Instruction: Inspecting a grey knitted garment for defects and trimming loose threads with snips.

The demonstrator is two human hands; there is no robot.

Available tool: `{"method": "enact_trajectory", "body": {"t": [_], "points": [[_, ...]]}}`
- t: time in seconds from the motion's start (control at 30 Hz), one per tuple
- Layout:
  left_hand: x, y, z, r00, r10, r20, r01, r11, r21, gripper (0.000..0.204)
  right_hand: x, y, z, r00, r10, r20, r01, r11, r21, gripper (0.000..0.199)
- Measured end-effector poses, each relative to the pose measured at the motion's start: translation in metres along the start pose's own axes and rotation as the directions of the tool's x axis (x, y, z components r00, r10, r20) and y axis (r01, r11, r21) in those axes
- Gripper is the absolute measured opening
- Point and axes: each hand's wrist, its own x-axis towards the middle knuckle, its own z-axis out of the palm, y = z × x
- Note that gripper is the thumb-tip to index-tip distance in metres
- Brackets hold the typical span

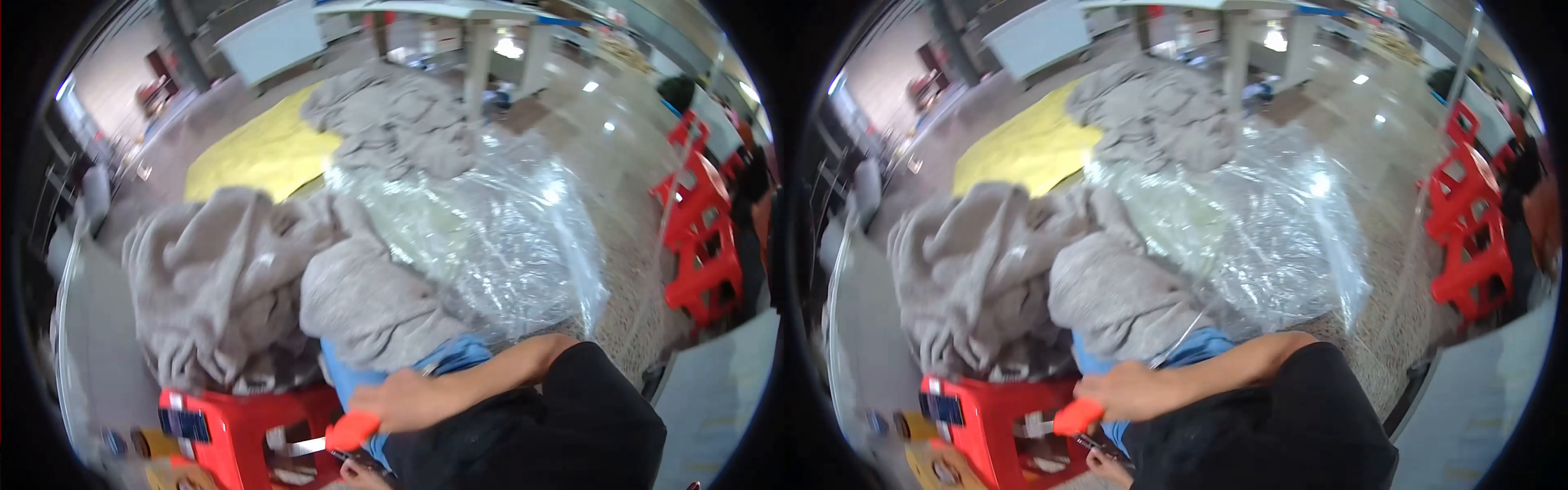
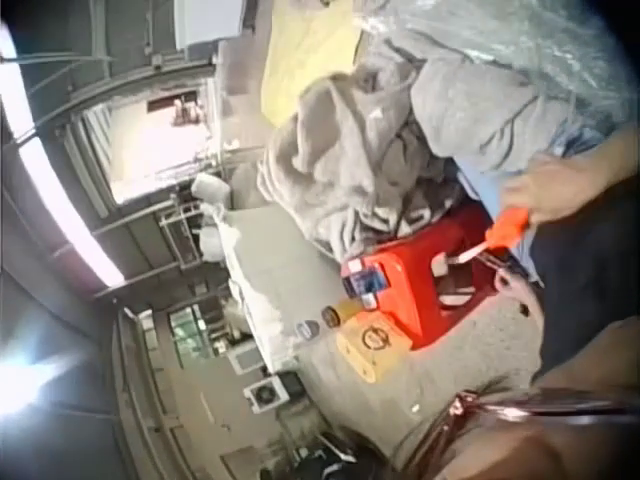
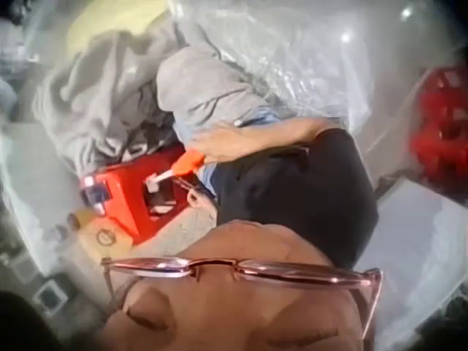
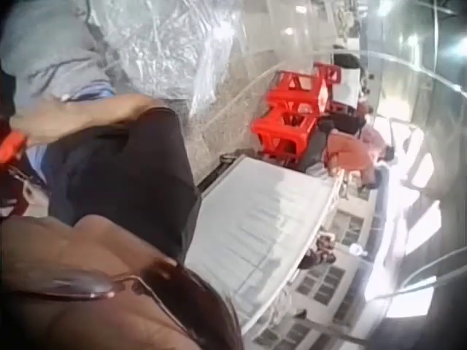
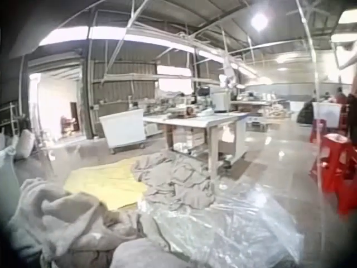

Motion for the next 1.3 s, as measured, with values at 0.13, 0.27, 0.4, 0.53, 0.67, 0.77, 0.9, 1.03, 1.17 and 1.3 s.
{"method": "enact_trajectory", "body": {"t": [0.13,0.27,0.4,0.53,0.67,0.77,0.9,1.03,1.17,1.3], "points": [[0.009,0.097,0.075,0.96,0.239,0.145,-0.225,0.968,-0.107,0.019,-0.096,0.074,-0.063,0.651,0.57,-0.502,-0.674,0.737,-0.038,0.044],[0.051,0.144,0.135,0.866,0.426,0.261,-0.382,0.901,-0.203,0.019,-0.184,0.107,-0.057,0.343,0.717,-0.607,-0.851,0.511,0.123,0.047],[0.039,0.196,0.208,0.849,0.349,0.397,-0.242,0.924,-0.295,0.014,-0.222,0.099,-0.01,0.168,0.747,-0.643,-0.888,0.398,0.231,0.047],[0.029,0.189,0.25,0.71,0.479,0.516,-0.351,0.876,-0.329,0.017,-0.212,0.11,0.011,0.038,0.81,-0.585,-0.861,0.324,0.393,0.048],[0.006,0.178,0.254,0.684,0.454,0.572,-0.333,0.891,-0.309,0.017,-0.233,0.145,0.022,-0.191,0.733,-0.653,-0.852,0.207,0.481,0.046],[0.008,0.163,0.243,0.683,0.415,0.601,-0.359,0.908,-0.219,0.016,-0.28,0.177,0.01,-0.439,0.504,-0.744,-0.764,0.227,0.605,0.044],[0.008,0.151,0.233,0.699,0.384,0.604,-0.374,0.915,-0.148,0.021,-0.318,0.188,-0.008,-0.612,0.333,-0.717,-0.741,0.076,0.667,0.044],[0.005,0.15,0.234,0.701,0.373,0.607,-0.342,0.924,-0.172,0.02,-0.335,0.194,0.0,-0.716,0.266,-0.645,-0.654,0.067,0.753,0.045],[0.014,0.145,0.232,0.69,0.411,0.596,-0.415,0.899,-0.139,0.022,-0.358,0.201,0.021,-0.846,0.302,-0.44,-0.477,-0.059,0.877,0.049],[0.013,0.142,0.235,0.685,0.392,0.613,-0.392,0.909,-0.143,0.025,-0.397,0.188,0.066,-0.914,0.175,-0.367,-0.395,-0.168,0.903,0.051]]}}
